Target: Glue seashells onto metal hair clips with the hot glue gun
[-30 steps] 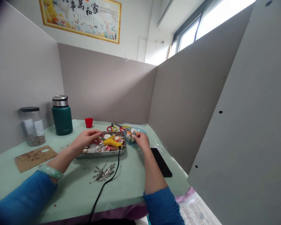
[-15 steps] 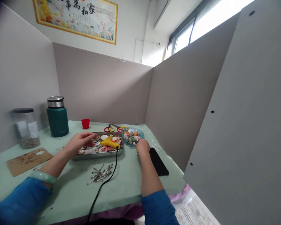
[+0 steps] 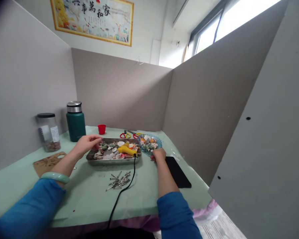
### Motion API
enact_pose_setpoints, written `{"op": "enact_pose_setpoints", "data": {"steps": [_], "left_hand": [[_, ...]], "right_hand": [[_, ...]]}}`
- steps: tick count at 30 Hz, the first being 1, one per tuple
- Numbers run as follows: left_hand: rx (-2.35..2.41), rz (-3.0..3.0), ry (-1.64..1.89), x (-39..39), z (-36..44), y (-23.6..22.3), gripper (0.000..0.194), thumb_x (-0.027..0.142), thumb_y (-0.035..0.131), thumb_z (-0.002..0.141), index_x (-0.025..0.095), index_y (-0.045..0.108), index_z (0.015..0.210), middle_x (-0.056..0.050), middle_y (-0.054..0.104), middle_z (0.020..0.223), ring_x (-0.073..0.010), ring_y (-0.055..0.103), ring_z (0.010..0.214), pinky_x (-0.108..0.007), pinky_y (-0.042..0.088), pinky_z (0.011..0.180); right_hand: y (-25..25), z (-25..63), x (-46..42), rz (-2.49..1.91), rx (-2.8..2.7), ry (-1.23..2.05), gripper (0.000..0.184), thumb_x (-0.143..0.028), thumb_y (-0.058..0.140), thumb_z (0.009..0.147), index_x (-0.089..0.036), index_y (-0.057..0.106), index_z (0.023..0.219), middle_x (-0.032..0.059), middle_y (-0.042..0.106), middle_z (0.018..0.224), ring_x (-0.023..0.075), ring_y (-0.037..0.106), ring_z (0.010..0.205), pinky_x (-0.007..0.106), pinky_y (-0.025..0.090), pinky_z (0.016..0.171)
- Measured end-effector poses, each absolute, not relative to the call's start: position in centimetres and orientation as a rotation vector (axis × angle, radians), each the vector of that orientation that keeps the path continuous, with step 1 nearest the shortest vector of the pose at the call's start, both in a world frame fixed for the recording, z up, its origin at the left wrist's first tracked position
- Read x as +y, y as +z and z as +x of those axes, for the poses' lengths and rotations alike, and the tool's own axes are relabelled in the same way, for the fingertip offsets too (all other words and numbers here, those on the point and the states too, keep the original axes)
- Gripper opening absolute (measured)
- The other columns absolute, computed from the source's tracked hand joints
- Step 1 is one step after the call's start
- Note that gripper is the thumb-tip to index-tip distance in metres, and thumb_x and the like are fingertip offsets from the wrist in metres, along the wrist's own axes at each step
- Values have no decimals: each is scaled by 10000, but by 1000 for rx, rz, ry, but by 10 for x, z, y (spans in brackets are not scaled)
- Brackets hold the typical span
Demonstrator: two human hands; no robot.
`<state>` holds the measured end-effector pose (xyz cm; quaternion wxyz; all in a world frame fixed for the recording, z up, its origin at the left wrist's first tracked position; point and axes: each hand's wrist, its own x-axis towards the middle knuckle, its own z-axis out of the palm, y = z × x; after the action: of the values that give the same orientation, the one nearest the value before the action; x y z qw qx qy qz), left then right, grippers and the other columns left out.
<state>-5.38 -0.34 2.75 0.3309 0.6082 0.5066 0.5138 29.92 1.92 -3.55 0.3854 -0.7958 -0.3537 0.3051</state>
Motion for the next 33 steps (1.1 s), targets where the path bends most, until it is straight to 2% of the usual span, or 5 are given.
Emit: {"op": "enact_pose_setpoints", "data": {"steps": [7,12,22,26,33], "left_hand": [[1439,1988,1043,-4,-33,19,325,451,583,698,177,705,822,-15,686,657,-163,618,554,-236,445,536],[1455,2008,1003,-9,-26,20,349,474,556,708,179,692,836,-19,705,706,-169,627,559,-248,449,555],[1375,1911,1038,-22,-20,26,355,494,607,701,169,676,824,-24,680,672,-153,588,539,-244,434,521],[995,1582,1075,-39,18,39,431,538,626,720,157,620,920,-74,687,886,-132,594,584,-273,503,566],[699,1166,756,-74,75,39,229,365,532,813,139,549,775,-22,581,548,-100,442,379,-262,459,395]], "right_hand": [[-33,289,19,-1754,-737,948,153,-247,522,865,-133,546,766,4,532,462,61,405,315,153,309,323],[-29,291,9,-1589,-675,906,164,-214,452,887,-143,514,753,-15,484,416,67,377,308,154,277,302],[14,317,-65,-1341,-759,884,182,-147,497,767,-171,458,591,-33,446,364,55,328,294,169,266,307],[32,335,-113,-1111,-943,1105,224,-240,588,701,-170,456,533,-40,408,335,47,317,291,164,249,307],[31,351,-171,-1086,-963,1346,324,-384,684,677,-174,482,536,-85,294,267,29,225,236,142,164,271]]}}
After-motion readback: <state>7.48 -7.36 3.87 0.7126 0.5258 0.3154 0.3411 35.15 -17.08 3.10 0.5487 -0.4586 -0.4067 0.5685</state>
